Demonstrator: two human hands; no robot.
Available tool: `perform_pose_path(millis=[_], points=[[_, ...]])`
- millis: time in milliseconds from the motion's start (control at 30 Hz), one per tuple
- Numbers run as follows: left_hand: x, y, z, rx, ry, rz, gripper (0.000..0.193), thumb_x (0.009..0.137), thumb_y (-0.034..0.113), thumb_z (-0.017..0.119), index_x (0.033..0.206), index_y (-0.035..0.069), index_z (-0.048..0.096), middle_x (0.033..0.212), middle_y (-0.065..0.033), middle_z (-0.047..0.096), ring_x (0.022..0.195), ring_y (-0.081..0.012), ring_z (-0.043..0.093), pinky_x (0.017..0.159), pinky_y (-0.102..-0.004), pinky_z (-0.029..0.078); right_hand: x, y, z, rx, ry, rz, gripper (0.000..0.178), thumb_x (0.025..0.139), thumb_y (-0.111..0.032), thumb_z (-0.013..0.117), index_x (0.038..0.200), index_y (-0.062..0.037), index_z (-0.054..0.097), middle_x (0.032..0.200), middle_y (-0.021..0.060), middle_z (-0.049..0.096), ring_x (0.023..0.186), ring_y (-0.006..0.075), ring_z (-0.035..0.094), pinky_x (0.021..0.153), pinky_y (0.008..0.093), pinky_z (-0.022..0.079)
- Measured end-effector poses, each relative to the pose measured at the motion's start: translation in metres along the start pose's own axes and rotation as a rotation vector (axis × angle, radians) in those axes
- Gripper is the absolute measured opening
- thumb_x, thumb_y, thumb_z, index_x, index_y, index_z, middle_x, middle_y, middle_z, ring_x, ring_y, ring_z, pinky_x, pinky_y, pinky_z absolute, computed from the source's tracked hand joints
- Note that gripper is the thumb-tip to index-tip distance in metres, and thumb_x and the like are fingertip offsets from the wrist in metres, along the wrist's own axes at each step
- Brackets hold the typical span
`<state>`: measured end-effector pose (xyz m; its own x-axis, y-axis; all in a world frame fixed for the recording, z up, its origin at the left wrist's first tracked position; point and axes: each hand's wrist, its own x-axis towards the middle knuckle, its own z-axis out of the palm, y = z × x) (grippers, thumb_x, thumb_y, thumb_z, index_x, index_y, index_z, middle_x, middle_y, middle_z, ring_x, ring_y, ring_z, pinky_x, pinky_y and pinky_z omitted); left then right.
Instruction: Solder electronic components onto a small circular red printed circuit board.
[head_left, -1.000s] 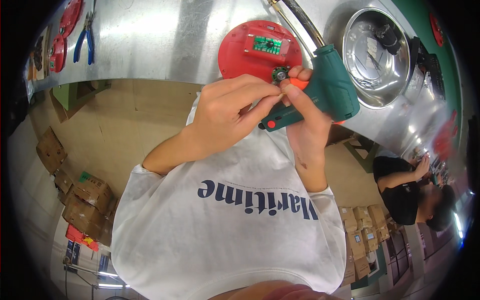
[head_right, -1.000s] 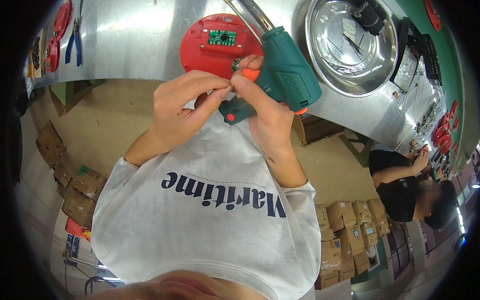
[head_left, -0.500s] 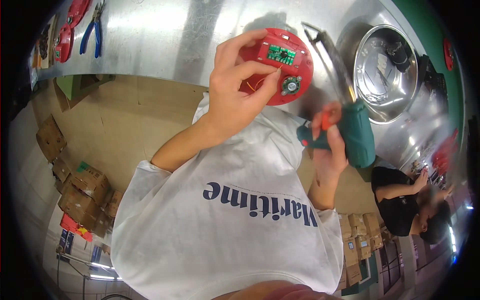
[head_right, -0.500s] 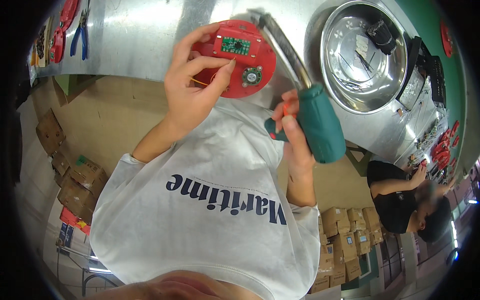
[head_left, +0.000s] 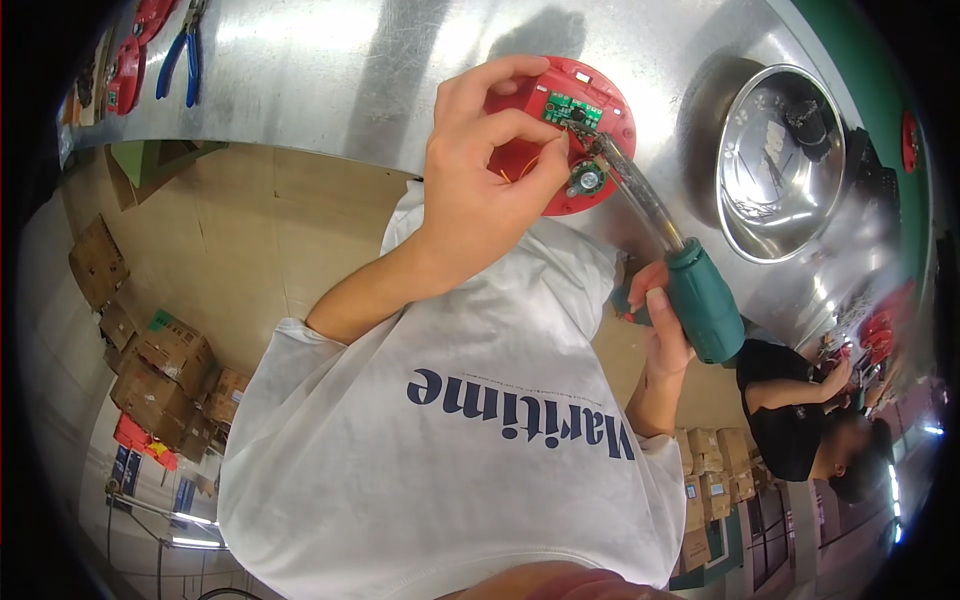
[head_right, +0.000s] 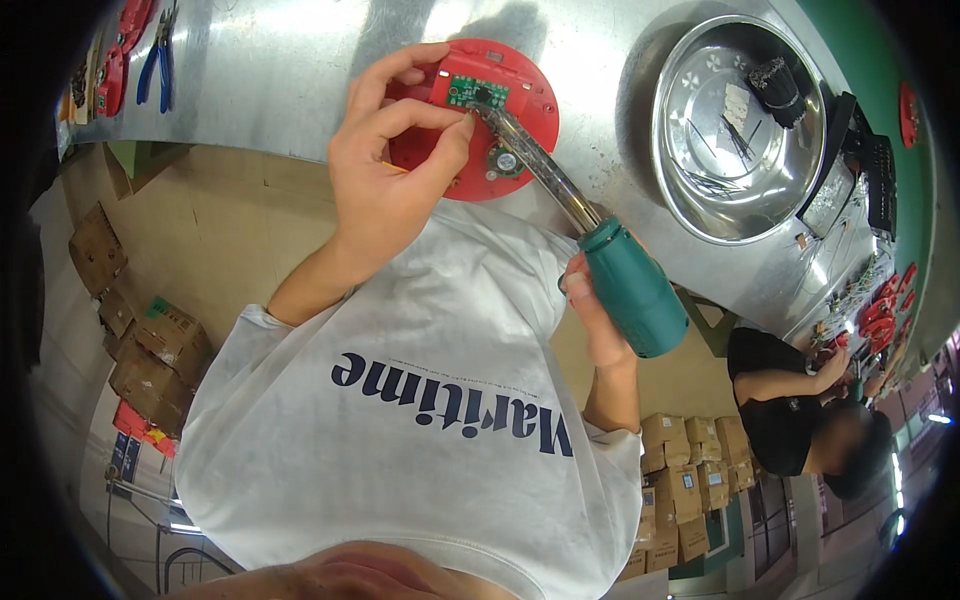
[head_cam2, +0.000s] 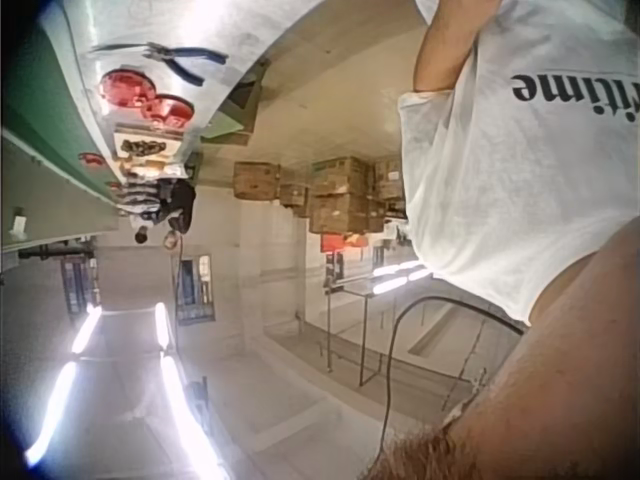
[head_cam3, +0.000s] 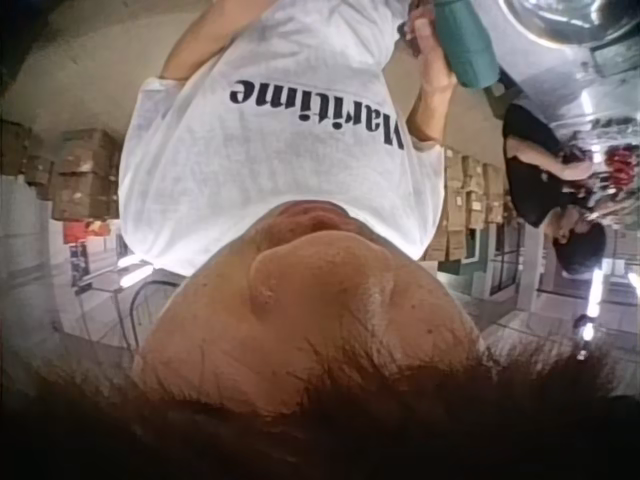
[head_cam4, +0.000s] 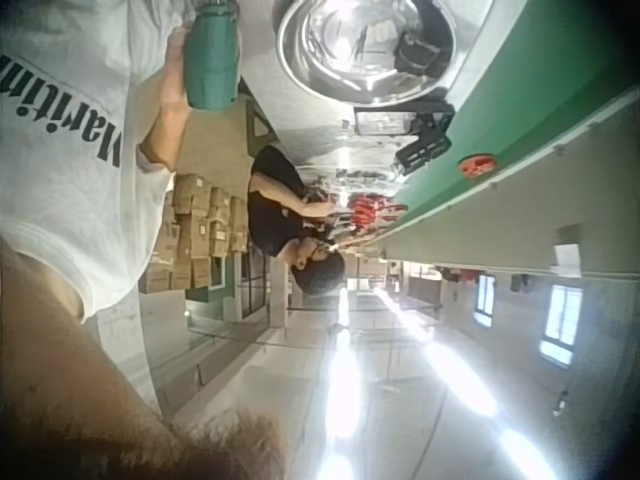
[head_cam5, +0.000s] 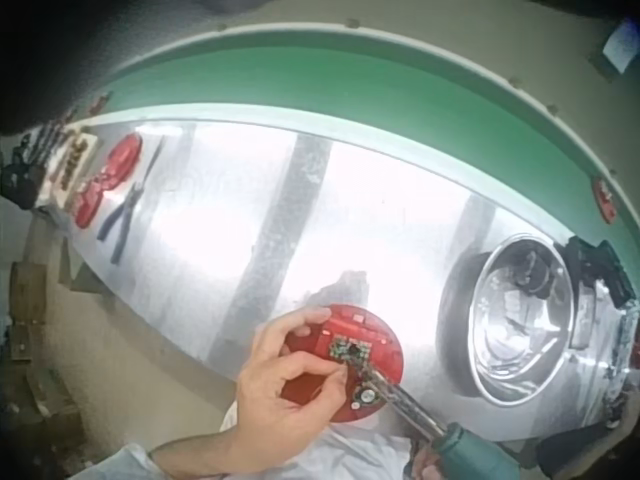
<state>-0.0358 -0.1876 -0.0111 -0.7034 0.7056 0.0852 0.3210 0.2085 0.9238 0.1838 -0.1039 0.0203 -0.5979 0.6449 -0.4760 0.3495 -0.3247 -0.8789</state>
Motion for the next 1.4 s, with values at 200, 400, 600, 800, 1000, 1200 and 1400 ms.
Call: perform_pose_path(millis=[200, 400, 600, 800, 1000, 1200, 1400], points=[[0.000, 0.000, 0.001, -0.002, 0.005, -0.008, 0.005, 0.072, 0.000, 0.069, 0.076, 0.003, 0.068, 0.120, -0.0074, 0.058, 0.104, -0.0206, 0.050, 0.090, -0.0319, 0.042, 0.000, 0.000, 0.000, -0.058, 0.038, -0.015, 0.022, 0.079, -0.012, 0.057, 0.094, 0.0040, 0.056, 0.074, 0.0122, 0.057, 0.064, 0.0151, 0.050, 0.058, 0.0257, 0.040], [0.001, 0.002, 0.001, 0.015, 0.015, -0.007, 0.005, 0.071, 0.000, 0.069, 0.076, 0.003, 0.068, 0.119, -0.0072, 0.058, 0.103, -0.0201, 0.050, 0.089, -0.0313, 0.043, 0.002, 0.013, -0.009, -0.286, -0.002, -0.193, 0.016, 0.080, -0.007, 0.055, 0.091, 0.0037, 0.056, 0.073, 0.0102, 0.057, 0.062, 0.0138, 0.050, 0.057, 0.0254, 0.040], [0.001, 0.002, 0.002, 0.021, 0.016, -0.010, 0.005, 0.072, 0.000, 0.068, 0.076, 0.003, 0.068, 0.119, -0.0076, 0.058, 0.103, -0.0199, 0.050, 0.088, -0.0313, 0.043, 0.005, 0.011, -0.003, -0.210, 0.012, -0.195, 0.011, 0.080, -0.004, 0.053, 0.087, 0.0035, 0.057, 0.073, 0.0091, 0.057, 0.064, 0.0142, 0.052, 0.058, 0.0260, 0.041], [0.001, 0.002, 0.002, 0.016, 0.009, -0.023, 0.004, 0.073, 0.000, 0.069, 0.076, 0.002, 0.068, 0.119, -0.0079, 0.057, 0.104, -0.0192, 0.050, 0.090, -0.0314, 0.042, 0.000, 0.008, -0.008, 0.186, 0.006, -0.005, 0.025, 0.077, -0.011, 0.056, 0.096, 0.0052, 0.054, 0.094, 0.0185, 0.055, 0.066, 0.0202, 0.053, 0.062, 0.0299, 0.043], [0.002, 0.005, 0.001, 0.030, -0.022, -0.049, 0.003, 0.073, 0.001, 0.069, 0.076, 0.002, 0.067, 0.119, -0.0077, 0.056, 0.103, -0.0188, 0.050, 0.090, -0.0309, 0.042, -0.005, 0.021, -0.024, 0.408, 0.149, -0.177, 0.041, 0.074, -0.014, 0.057, 0.109, 0.0060, 0.047, 0.094, 0.0196, 0.050, 0.061, 0.0237, 0.051, 0.056, 0.0297, 0.043], [0.006, 0.008, -0.004, 0.051, -0.076, -0.088, 0.003, 0.074, 0.002, 0.069, 0.076, 0.002, 0.066, 0.120, -0.0067, 0.055, 0.103, -0.0182, 0.050, 0.087, -0.0306, 0.043, -0.007, 0.032, -0.038, 0.490, 0.241, -0.273, 0.041, 0.074, -0.014, 0.058, 0.109, 0.0052, 0.046, 0.093, 0.0205, 0.050, 0.059, 0.0236, 0.048, 0.053, 0.0296, 0.041], [0.010, 0.014, -0.011, 0.123, -0.142, -0.079, 0.004, 0.074, 0.004, 0.069, 0.075, 0.002, 0.066, 0.119, -0.0074, 0.054, 0.100, -0.0184, 0.051, 0.086, -0.0307, 0.044, -0.009, 0.040, -0.058, 0.494, 0.271, -0.317, 0.034, 0.075, -0.016, 0.057, 0.101, 0.0054, 0.048, 0.096, 0.0195, 0.049, 0.064, 0.0230, 0.048, 0.056, 0.0296, 0.041]])
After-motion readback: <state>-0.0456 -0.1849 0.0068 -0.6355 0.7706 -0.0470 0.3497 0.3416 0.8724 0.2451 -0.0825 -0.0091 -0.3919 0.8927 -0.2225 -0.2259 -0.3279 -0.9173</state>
